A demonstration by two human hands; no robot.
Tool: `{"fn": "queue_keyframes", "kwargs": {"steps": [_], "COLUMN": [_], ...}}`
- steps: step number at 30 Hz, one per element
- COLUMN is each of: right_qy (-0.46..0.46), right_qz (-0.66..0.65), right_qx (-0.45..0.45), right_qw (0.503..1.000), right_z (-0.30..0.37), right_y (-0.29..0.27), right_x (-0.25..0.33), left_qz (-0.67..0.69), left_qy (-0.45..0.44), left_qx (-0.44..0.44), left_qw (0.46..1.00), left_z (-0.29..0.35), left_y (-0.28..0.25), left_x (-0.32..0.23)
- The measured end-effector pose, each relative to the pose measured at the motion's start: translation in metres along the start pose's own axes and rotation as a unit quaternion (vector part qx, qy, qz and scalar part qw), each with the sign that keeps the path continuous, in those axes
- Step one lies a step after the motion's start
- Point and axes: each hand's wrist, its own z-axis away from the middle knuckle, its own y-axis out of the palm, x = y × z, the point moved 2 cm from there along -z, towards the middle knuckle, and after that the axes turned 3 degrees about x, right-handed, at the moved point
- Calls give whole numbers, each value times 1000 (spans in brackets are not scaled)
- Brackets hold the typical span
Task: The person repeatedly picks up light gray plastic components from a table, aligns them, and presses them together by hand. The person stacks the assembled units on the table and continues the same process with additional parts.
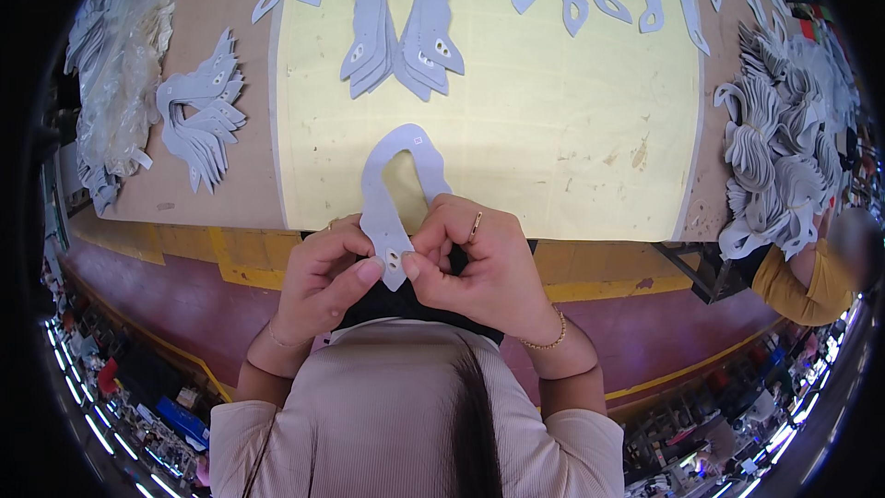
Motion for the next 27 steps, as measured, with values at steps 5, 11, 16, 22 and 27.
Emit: {"fn": "queue_keyframes", "kwargs": {"steps": [5,11,16,22,27], "right_qy": [28,44,-14,-13,-11], "right_qz": [2,9,17,22,16], "right_qx": [7,3,-3,7,7], "right_qw": [1000,999,1000,1000,1000], "right_z": [3,3,-1,-1,0], "right_y": [0,0,2,2,3], "right_x": [0,1,-1,-1,-2], "left_qz": [-17,-5,59,50,19], "left_qy": [18,21,-18,-16,10], "left_qx": [-4,-21,-10,2,9], "left_qw": [1000,1000,998,999,1000], "left_z": [1,2,0,-1,-2], "left_y": [0,2,2,1,-1], "left_x": [0,6,1,-1,2]}}
